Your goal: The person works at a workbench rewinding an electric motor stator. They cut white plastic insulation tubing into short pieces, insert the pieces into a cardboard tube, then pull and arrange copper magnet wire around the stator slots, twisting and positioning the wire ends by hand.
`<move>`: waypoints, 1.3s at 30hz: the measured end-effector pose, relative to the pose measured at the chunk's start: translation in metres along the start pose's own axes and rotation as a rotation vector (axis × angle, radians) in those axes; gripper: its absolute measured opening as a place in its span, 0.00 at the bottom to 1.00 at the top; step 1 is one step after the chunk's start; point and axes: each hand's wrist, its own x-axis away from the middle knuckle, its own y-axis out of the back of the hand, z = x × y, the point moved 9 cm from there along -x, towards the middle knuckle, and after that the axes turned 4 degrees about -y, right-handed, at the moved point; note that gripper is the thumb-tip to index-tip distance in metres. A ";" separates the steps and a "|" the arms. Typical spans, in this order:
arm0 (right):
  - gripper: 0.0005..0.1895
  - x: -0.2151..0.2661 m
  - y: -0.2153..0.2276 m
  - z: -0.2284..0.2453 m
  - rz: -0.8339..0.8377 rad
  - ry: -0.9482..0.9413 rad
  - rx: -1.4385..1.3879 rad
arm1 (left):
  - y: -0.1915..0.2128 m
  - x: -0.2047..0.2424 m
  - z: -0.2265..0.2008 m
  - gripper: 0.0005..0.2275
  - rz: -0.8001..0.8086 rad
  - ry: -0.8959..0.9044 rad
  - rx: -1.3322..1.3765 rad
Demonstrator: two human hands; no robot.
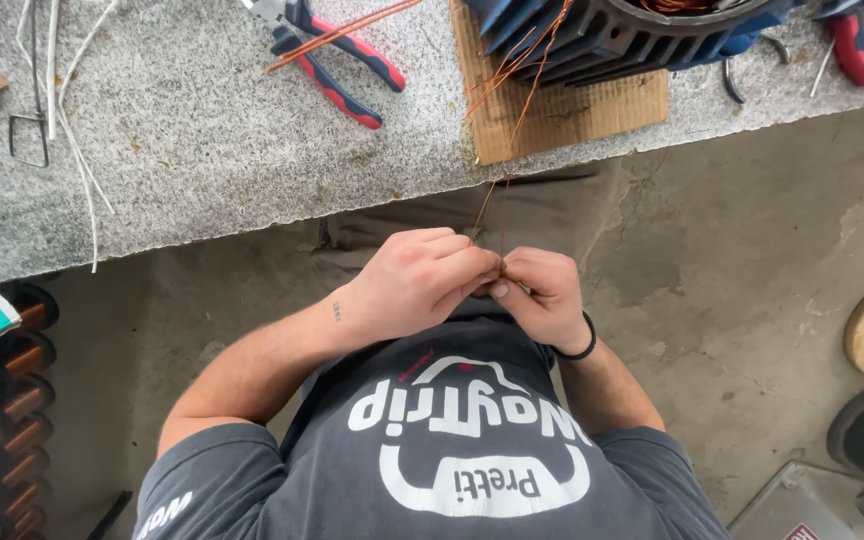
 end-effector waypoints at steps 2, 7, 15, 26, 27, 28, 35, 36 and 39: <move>0.05 0.002 0.006 0.009 -0.040 0.058 -0.006 | 0.009 0.005 0.000 0.11 -0.022 0.014 0.006; 0.12 0.019 0.020 -0.012 -0.179 0.110 -0.096 | 0.022 0.036 0.005 0.21 -0.169 -0.001 0.161; 0.16 0.016 0.018 -0.013 -0.211 0.195 -0.169 | -0.016 0.078 0.048 0.11 -0.209 0.613 1.143; 0.19 0.033 0.030 -0.030 -0.240 0.140 -0.378 | 0.036 0.055 0.020 0.07 -0.046 0.226 0.673; 0.19 0.031 0.020 -0.051 -0.199 0.029 -0.407 | 0.042 0.039 -0.006 0.09 -0.001 0.005 0.436; 0.19 0.030 0.013 -0.057 -0.199 0.032 -0.404 | 0.036 0.031 -0.011 0.09 -0.001 0.001 0.435; 0.14 -0.019 -0.059 -0.016 0.147 0.312 -0.047 | -0.047 0.023 -0.030 0.10 0.063 0.028 0.293; 0.13 -0.025 -0.064 0.003 0.116 0.429 0.113 | -0.060 0.023 -0.036 0.14 0.115 -0.028 0.138; 0.13 -0.030 -0.075 0.023 0.160 0.578 0.186 | -0.074 0.026 -0.037 0.15 0.326 -0.032 -0.239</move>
